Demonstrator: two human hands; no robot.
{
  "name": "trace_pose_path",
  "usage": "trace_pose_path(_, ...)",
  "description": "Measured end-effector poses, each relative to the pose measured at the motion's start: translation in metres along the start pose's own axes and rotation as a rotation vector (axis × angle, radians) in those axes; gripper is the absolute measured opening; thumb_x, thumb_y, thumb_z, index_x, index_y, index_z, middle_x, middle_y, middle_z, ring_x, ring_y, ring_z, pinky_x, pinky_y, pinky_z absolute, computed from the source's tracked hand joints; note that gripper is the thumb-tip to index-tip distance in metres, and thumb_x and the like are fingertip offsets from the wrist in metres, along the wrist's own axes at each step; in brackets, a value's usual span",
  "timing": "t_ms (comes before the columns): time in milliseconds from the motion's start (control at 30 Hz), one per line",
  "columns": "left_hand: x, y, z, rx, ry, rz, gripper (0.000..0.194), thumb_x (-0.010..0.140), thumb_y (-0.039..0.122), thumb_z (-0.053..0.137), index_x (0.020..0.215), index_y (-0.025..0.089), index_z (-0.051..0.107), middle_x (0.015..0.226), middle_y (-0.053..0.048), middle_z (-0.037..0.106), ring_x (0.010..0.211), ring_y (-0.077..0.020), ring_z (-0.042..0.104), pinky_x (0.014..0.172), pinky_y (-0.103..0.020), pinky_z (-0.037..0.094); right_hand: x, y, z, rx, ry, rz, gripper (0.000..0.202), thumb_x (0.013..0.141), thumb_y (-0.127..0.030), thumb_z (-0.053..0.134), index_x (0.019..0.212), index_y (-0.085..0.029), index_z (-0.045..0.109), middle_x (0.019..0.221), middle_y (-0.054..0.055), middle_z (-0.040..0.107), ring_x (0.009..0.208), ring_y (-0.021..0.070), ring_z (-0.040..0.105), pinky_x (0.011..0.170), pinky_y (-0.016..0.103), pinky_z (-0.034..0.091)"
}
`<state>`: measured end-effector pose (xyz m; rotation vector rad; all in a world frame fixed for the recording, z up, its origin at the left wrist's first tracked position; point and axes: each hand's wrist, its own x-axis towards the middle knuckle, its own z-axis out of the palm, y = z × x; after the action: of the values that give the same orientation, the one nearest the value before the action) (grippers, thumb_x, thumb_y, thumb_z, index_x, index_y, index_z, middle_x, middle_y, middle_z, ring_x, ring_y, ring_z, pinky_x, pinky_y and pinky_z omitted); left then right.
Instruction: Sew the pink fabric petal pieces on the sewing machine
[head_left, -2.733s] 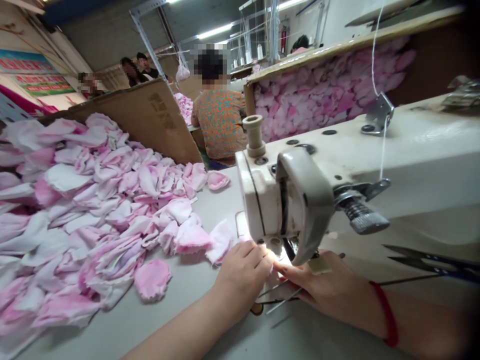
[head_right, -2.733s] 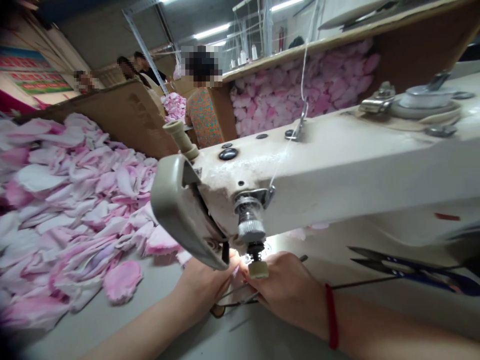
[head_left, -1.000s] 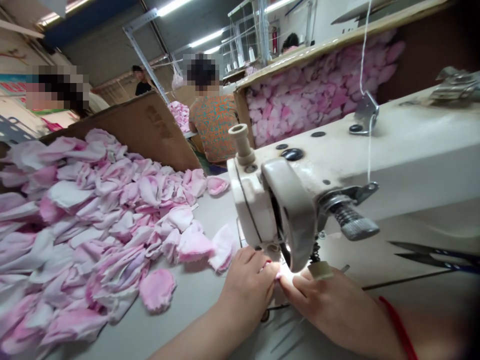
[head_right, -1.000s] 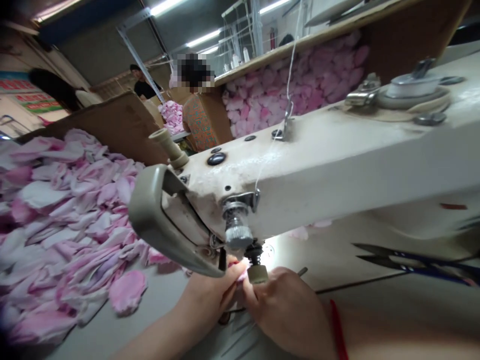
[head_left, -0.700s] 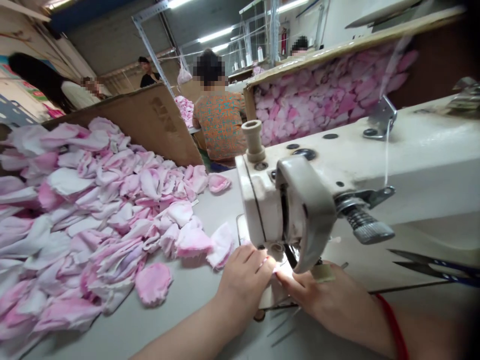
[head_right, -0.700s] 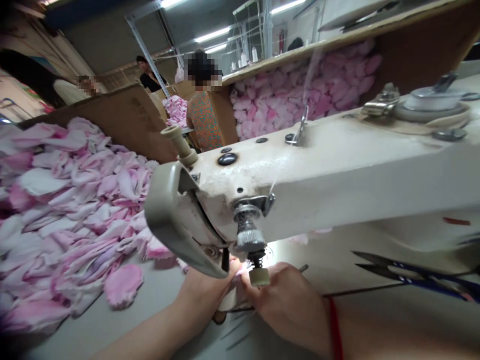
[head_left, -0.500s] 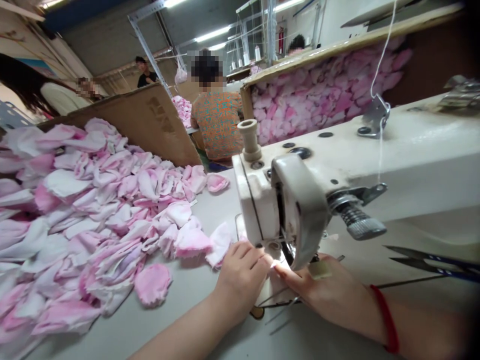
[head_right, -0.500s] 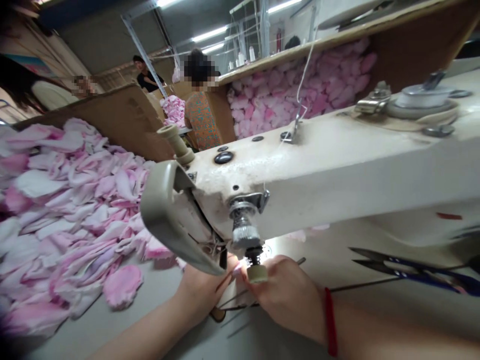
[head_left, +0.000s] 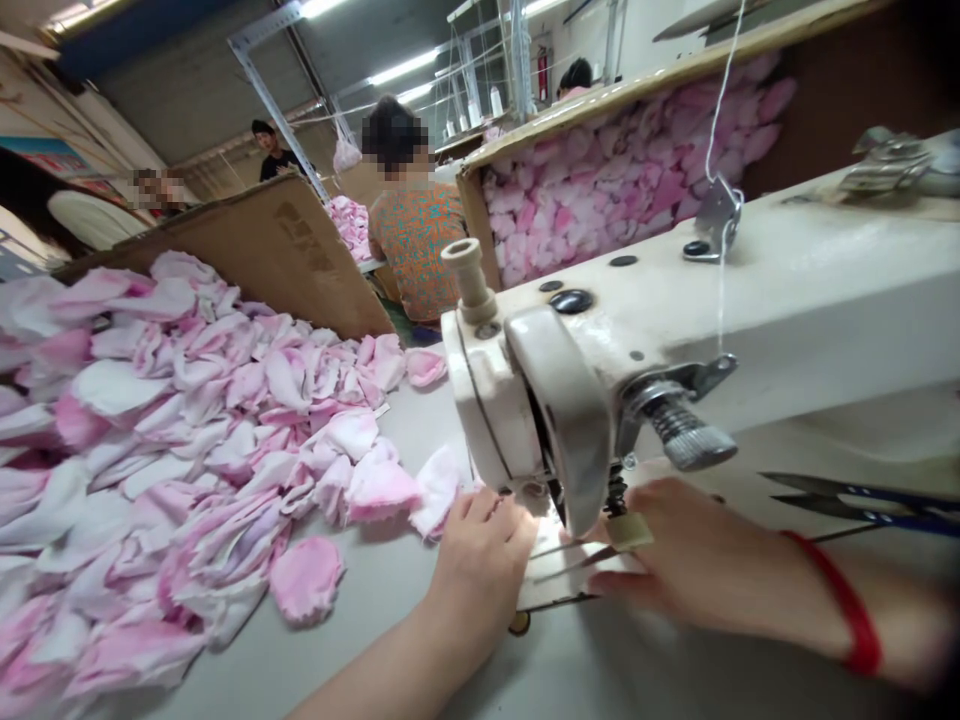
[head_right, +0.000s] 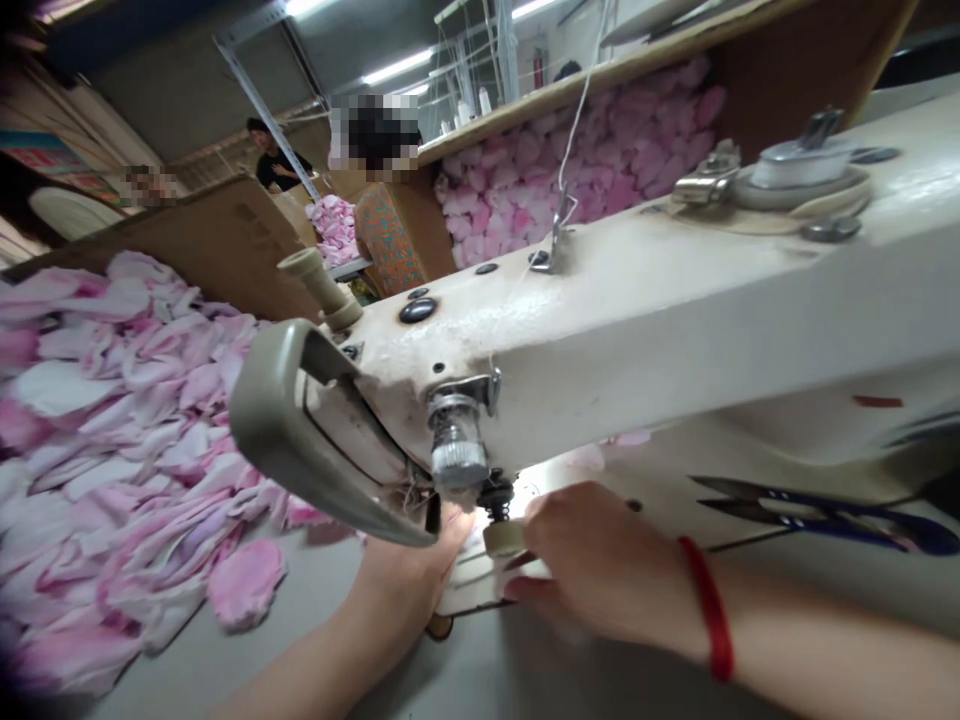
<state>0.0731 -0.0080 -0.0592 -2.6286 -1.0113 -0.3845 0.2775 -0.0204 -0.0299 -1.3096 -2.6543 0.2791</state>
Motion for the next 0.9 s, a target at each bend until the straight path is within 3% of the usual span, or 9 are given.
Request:
trace_pose_path(100, 0.002, 0.003, -0.004, -0.037, 0.013, -0.013, 0.019, 0.082, 0.008, 0.039, 0.079, 0.017, 0.055, 0.073, -0.003, 0.055, 0.071, -0.0173, 0.050, 0.064, -0.031, 0.041, 0.000, 0.011, -0.016, 0.018, 0.013, 0.129, 0.025, 0.083, -0.020, 0.040, 0.066, -0.020, 0.057, 0.061, 0.002, 0.059, 0.054, 0.0133, 0.054, 0.049, 0.024, 0.030)
trace_pose_path(200, 0.005, 0.006, -0.006, -0.017, 0.047, -0.041, 0.023, 0.083, 0.005, 0.036, 0.073, 0.017, 0.054, 0.066, -0.001, 0.052, 0.069, -0.0154, 0.049, 0.066, -0.029, 0.042, 0.004, 0.011, -0.019, -0.057, 0.042, 0.236, 0.026, 0.082, -0.013, 0.036, 0.064, -0.020, 0.054, 0.053, 0.000, 0.055, 0.048, 0.0119, 0.050, 0.044, 0.024, 0.025)
trace_pose_path(300, 0.005, 0.007, -0.007, 0.003, 0.066, 0.004, 0.023, 0.082, 0.005, 0.035, 0.076, 0.015, 0.054, 0.069, -0.003, 0.054, 0.072, -0.0170, 0.050, 0.066, -0.031, 0.042, 0.007, 0.007, -0.014, -0.069, 0.014, 0.261, 0.024, 0.082, -0.014, 0.039, 0.061, -0.019, 0.051, 0.052, 0.000, 0.054, 0.048, 0.0121, 0.051, 0.042, 0.023, 0.024)
trace_pose_path(600, 0.004, 0.005, 0.002, 0.136, 0.126, 0.051, 0.018, 0.079, 0.008, 0.040, 0.088, 0.013, 0.054, 0.078, -0.008, 0.056, 0.074, -0.0202, 0.052, 0.067, -0.034, 0.043, 0.010, 0.013, 0.002, -0.125, 0.093, 0.237, 0.027, 0.080, -0.017, 0.042, 0.054, -0.020, 0.050, 0.047, 0.000, 0.053, 0.049, 0.0145, 0.053, 0.044, 0.026, 0.021)
trace_pose_path(700, 0.002, 0.003, 0.001, 0.068, 0.075, 0.035, 0.019, 0.076, 0.007, 0.042, 0.089, 0.013, 0.054, 0.080, -0.008, 0.057, 0.078, -0.0212, 0.053, 0.069, -0.035, 0.045, 0.011, 0.015, 0.006, -0.158, 0.113, 0.230, 0.027, 0.077, -0.016, 0.043, 0.051, -0.020, 0.049, 0.046, 0.000, 0.053, 0.047, 0.0150, 0.052, 0.043, 0.027, 0.020)
trace_pose_path(800, -0.003, -0.006, -0.007, -0.096, -0.065, 0.024, 0.026, 0.074, 0.007, 0.042, 0.097, 0.013, 0.052, 0.088, -0.009, 0.057, 0.080, -0.0202, 0.053, 0.071, -0.034, 0.046, 0.010, 0.014, 0.008, -0.184, 0.160, 0.197, 0.024, 0.075, -0.014, 0.042, 0.054, -0.021, 0.050, 0.047, 0.001, 0.053, 0.046, 0.0155, 0.052, 0.042, 0.027, 0.021)
trace_pose_path(900, -0.004, -0.024, -0.018, -0.211, -0.055, 0.157, 0.029, 0.080, 0.009, 0.039, 0.107, 0.012, 0.049, 0.101, -0.011, 0.057, 0.093, -0.0211, 0.051, 0.078, -0.034, 0.046, 0.010, 0.015, 0.007, -0.176, 0.188, 0.178, 0.021, 0.075, -0.014, 0.041, 0.059, -0.021, 0.054, 0.047, 0.001, 0.053, 0.044, 0.0154, 0.051, 0.041, 0.027, 0.020)
